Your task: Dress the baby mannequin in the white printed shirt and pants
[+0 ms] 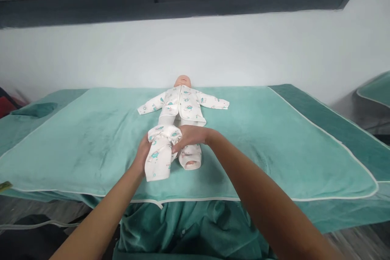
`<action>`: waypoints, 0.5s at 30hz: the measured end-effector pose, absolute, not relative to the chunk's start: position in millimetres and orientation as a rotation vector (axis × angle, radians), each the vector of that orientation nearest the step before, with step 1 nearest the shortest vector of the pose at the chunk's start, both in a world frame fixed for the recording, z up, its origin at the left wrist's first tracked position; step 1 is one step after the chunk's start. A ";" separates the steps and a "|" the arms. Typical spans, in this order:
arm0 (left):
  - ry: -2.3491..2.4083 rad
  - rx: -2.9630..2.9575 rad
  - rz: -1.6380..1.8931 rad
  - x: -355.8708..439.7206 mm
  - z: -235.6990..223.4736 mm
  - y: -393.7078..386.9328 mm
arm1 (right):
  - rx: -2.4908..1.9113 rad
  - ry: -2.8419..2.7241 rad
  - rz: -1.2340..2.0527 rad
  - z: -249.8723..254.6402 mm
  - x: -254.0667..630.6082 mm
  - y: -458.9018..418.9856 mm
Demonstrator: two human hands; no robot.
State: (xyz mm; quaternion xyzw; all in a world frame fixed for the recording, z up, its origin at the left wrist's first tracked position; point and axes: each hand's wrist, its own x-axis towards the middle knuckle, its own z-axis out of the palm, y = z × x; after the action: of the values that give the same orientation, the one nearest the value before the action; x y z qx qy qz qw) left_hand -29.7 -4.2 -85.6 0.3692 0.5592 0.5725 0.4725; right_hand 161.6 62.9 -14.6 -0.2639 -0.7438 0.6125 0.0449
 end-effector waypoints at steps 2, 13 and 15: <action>1.447 0.925 1.444 -32.1 -90.2 1.0 | -0.774 -2.363 1.837 -16.4 158.4 62.9; 1.390 0.854 1.453 -25.4 -92.3 -22.7 | -1.126 -2.538 0.972 -34.9 136.2 56.1; 1.330 0.736 1.477 -23.9 -91.9 -38.0 | -1.105 -2.510 0.938 -36.1 134.6 55.2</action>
State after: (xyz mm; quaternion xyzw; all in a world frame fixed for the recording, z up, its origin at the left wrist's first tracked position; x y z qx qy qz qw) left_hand -23.9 -38.0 -91.9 0.3029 0.5472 0.6080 0.4891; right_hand 134.6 55.2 -36.1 -0.3784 -0.8596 0.3212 0.1216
